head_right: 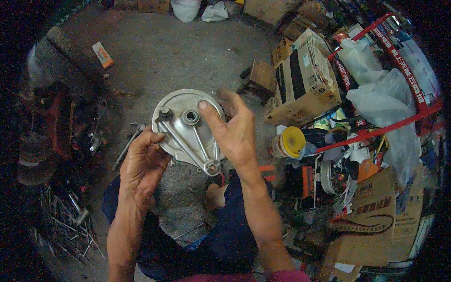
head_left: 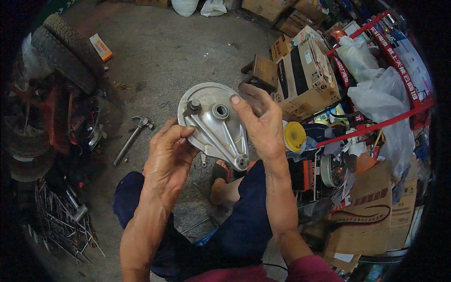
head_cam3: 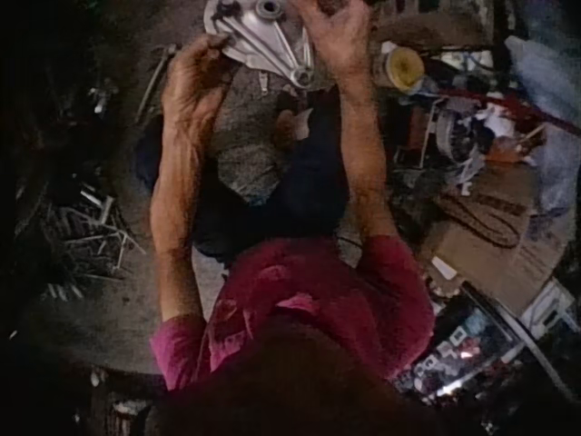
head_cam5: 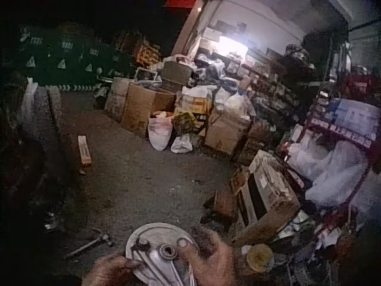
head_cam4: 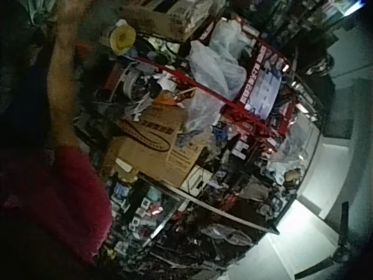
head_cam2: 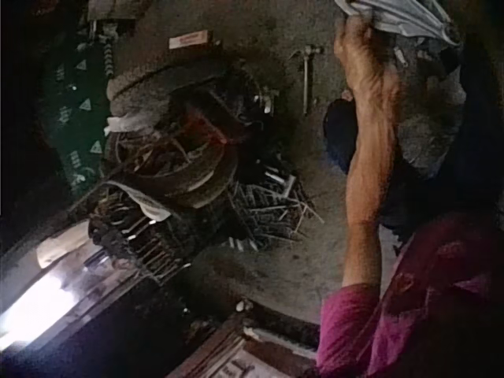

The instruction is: The person disassembles a circular metal mechanical part, likely a clutch or brake assembly, using a hammer and screwdriver. They remove internal components, clean them, and reassemble the unit on the floor of a workshop.

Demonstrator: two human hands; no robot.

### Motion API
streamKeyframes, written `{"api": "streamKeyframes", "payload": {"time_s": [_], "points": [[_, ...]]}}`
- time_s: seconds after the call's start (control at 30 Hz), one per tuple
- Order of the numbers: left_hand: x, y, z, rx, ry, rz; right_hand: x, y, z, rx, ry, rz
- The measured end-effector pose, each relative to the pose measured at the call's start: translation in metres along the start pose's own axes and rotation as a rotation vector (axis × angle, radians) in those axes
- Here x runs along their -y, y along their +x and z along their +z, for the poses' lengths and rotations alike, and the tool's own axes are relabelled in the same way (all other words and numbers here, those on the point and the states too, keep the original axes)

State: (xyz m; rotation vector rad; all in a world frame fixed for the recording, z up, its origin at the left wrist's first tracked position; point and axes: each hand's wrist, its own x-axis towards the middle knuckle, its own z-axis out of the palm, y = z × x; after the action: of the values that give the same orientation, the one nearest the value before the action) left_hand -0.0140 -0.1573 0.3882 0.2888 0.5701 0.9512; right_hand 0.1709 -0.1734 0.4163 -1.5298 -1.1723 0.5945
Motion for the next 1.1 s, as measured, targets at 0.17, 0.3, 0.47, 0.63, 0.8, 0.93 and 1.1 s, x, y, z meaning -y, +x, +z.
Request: {"api": "streamKeyframes", "payload": {"time_s": [0.17,0.3,0.47,0.63,0.8,0.93,1.1], "points": [[-0.002,-0.005,0.003,-0.014,0.099,0.067,-0.005,-0.003,0.002,0.071,-0.01,0.016],[-0.003,-0.007,0.007,-0.039,0.158,0.1,-0.008,-0.003,0.002,0.106,-0.043,0.017],[0.003,-0.015,0.011,0.019,0.351,0.327,-0.004,-0.002,0.009,0.137,0.221,0.083],[0.009,-0.021,0.018,0.03,0.476,0.444,0.003,-0.005,0.01,0.163,0.315,0.118],[0.011,-0.028,0.023,0.026,0.596,0.526,0.002,-0.007,0.01,0.206,0.441,0.075],[0.023,-0.025,0.017,-0.023,0.818,0.873,0.005,-0.01,0.006,0.235,0.467,0.002],[0.012,-0.032,0.015,0.084,1.108,1.267,0.007,-0.013,0.008,0.203,0.445,-0.105]]}}
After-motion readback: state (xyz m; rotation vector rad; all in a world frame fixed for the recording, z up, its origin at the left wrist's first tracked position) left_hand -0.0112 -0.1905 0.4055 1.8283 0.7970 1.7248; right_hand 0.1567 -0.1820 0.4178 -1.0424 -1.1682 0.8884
